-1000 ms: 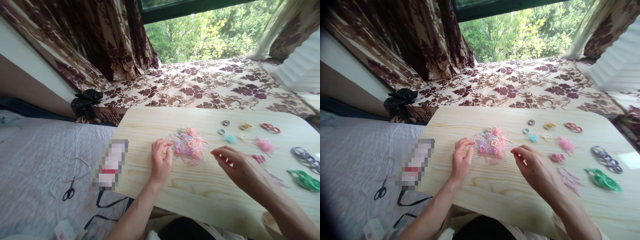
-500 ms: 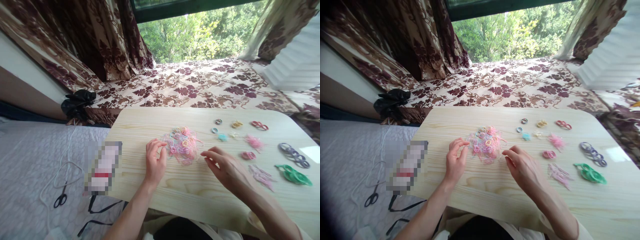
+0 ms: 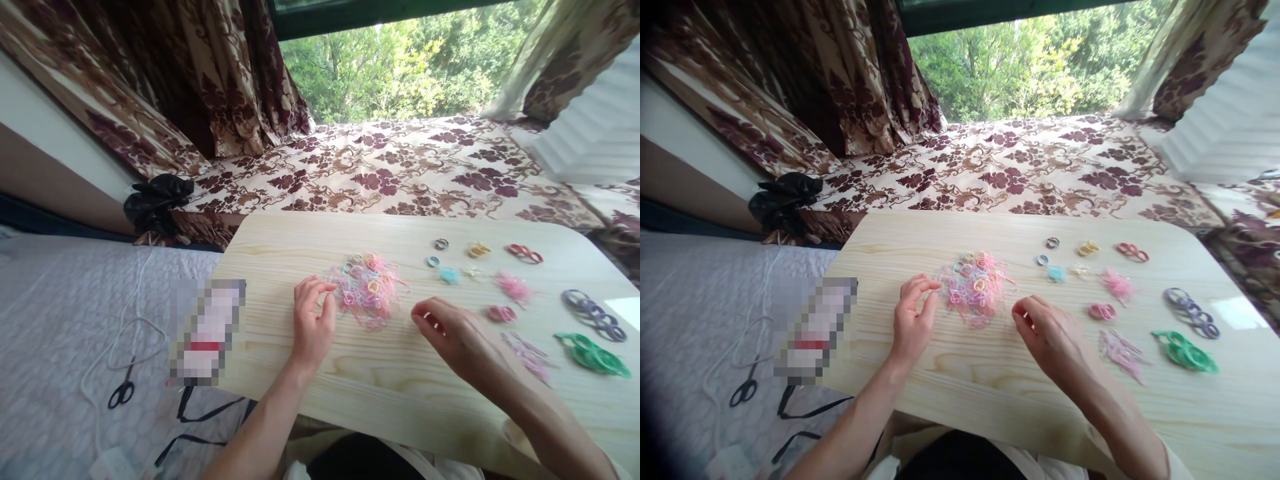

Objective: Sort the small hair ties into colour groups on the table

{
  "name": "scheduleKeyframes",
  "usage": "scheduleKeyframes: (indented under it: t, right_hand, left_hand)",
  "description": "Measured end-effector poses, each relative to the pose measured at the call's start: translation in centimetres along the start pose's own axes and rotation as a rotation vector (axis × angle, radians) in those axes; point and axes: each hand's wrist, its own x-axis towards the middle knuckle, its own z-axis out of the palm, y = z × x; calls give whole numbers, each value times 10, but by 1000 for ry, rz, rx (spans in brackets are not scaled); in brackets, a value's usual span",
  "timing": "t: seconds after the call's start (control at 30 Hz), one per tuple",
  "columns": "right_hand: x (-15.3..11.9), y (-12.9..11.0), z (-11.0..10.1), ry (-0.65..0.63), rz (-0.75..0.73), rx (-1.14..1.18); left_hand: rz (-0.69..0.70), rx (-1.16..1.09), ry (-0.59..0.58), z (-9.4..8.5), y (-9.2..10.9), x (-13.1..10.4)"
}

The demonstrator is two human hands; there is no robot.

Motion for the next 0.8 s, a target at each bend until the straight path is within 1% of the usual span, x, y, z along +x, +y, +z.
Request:
scheduleKeyframes:
  t: [0.1, 0.33, 0.43, 0.57, 0.73, 0.8]
  right_hand:
    - [0, -4, -1, -5, -3, 11]
    - [0, -9, -7, 80, -53, 16]
    - [-1, -5, -11, 83, -39, -9]
    - [-1, 6, -18, 25, -12, -54]
    - [4, 15, -25, -7, -9, -59]
    - [6, 15, -25, 18, -22, -66]
  left_hand:
    - [0, -4, 0, 0, 0, 0]
    - [-1, 3, 9, 0, 1, 0]
    - [0, 3, 10, 0, 0, 0]
    - [5, 2, 8, 1, -2, 0]
    - [7, 10, 14, 1, -2, 0]
    - [8, 11, 14, 1, -2, 0]
